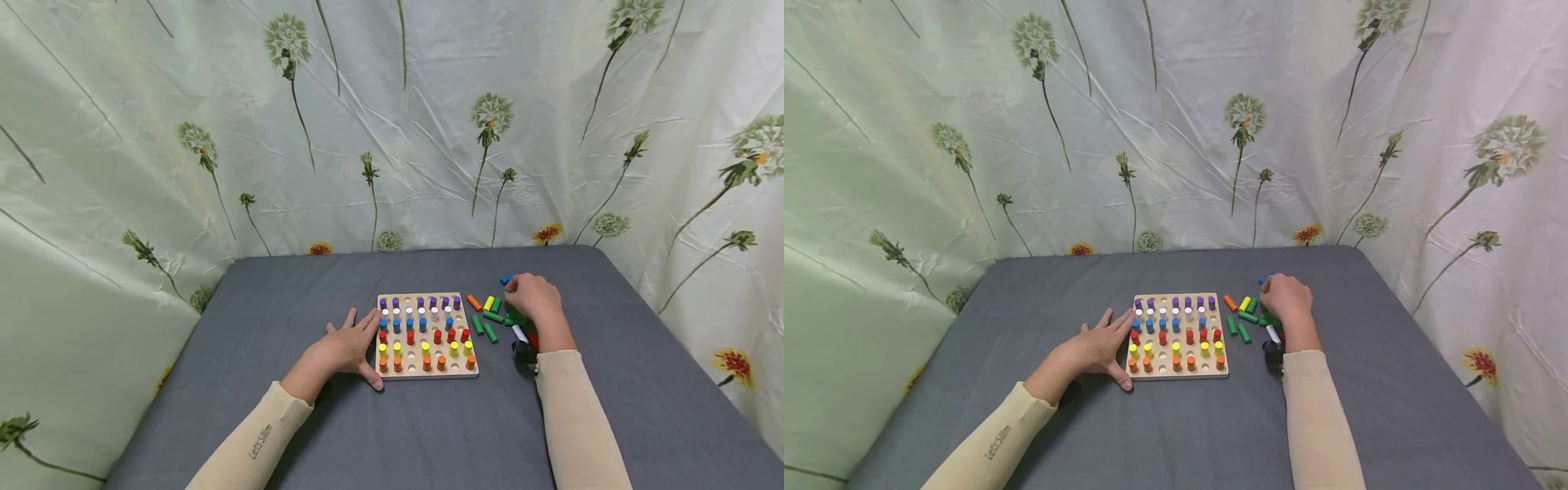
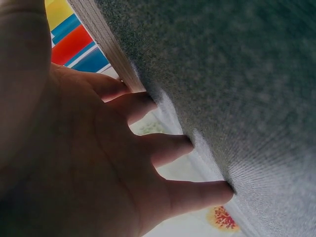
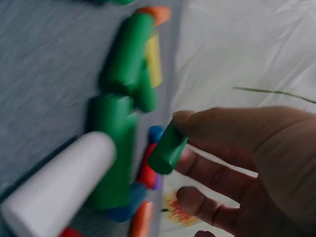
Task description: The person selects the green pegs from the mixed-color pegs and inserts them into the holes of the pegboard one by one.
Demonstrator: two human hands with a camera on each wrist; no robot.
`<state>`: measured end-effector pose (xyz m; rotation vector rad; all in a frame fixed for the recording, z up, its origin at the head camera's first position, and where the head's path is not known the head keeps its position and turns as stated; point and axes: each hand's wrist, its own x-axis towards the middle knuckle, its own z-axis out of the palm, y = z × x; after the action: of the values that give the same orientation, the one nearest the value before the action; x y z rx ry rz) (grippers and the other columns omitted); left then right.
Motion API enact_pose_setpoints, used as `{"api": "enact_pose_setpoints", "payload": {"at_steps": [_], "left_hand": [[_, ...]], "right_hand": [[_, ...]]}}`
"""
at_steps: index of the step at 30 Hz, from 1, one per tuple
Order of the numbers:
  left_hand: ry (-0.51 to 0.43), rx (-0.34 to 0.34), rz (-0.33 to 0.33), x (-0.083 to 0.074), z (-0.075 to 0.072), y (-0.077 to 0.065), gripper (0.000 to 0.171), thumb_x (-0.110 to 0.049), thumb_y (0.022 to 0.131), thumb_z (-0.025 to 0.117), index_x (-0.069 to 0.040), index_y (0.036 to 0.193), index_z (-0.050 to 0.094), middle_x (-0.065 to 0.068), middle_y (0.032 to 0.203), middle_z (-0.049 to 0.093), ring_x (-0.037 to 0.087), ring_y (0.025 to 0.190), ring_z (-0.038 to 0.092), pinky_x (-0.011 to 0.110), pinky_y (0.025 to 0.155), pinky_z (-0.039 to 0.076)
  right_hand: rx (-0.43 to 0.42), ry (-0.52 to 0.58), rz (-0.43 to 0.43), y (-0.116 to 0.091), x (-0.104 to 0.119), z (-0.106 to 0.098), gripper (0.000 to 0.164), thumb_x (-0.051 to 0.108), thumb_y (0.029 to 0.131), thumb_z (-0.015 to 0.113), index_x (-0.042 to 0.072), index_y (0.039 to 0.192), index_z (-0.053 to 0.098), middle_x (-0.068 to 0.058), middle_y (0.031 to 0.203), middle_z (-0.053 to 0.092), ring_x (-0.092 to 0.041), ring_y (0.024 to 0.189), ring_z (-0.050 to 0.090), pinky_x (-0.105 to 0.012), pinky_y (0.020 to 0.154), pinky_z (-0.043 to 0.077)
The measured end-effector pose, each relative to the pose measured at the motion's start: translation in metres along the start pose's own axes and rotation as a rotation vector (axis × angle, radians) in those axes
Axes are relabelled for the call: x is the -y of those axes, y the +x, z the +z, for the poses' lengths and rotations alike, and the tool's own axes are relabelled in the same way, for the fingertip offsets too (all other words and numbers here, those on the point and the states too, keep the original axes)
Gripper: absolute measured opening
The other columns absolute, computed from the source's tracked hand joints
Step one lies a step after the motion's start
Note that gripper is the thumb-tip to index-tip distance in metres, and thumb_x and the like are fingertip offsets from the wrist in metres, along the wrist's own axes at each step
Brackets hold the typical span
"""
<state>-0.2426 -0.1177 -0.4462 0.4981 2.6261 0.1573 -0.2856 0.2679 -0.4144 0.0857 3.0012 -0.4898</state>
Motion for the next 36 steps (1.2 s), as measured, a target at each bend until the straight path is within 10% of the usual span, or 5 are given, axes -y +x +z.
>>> {"api": "enact_pose_setpoints", "payload": {"at_steps": [22,36], "left_hand": [[0.02,-0.008,-0.023,-0.005,-0.002,-0.003,0.144,-0.072,0.067,0.088,-0.019,0.173,0.004,0.004,0.182,0.008,0.045,0.167,0.004,0.08,0.121,0.023],[0.003,-0.003,-0.034,-0.004,-0.001,-0.002,0.145,-0.071,0.067,0.089,-0.021,0.173,0.004,0.002,0.182,0.007,0.044,0.167,0.002,0.081,0.121,0.02]], "right_hand": [[-0.284,0.423,-0.337,-0.027,0.09,-0.017,0.017,0.017,0.103,0.07,0.008,0.118,0.069,-0.015,0.112,0.072,-0.034,0.105,0.063,-0.05,0.09,0.051],[-0.169,0.537,-0.347,-0.008,0.134,0.003,0.016,0.02,0.103,0.071,0.011,0.116,0.071,-0.011,0.112,0.073,-0.029,0.104,0.066,-0.049,0.093,0.054]]}}
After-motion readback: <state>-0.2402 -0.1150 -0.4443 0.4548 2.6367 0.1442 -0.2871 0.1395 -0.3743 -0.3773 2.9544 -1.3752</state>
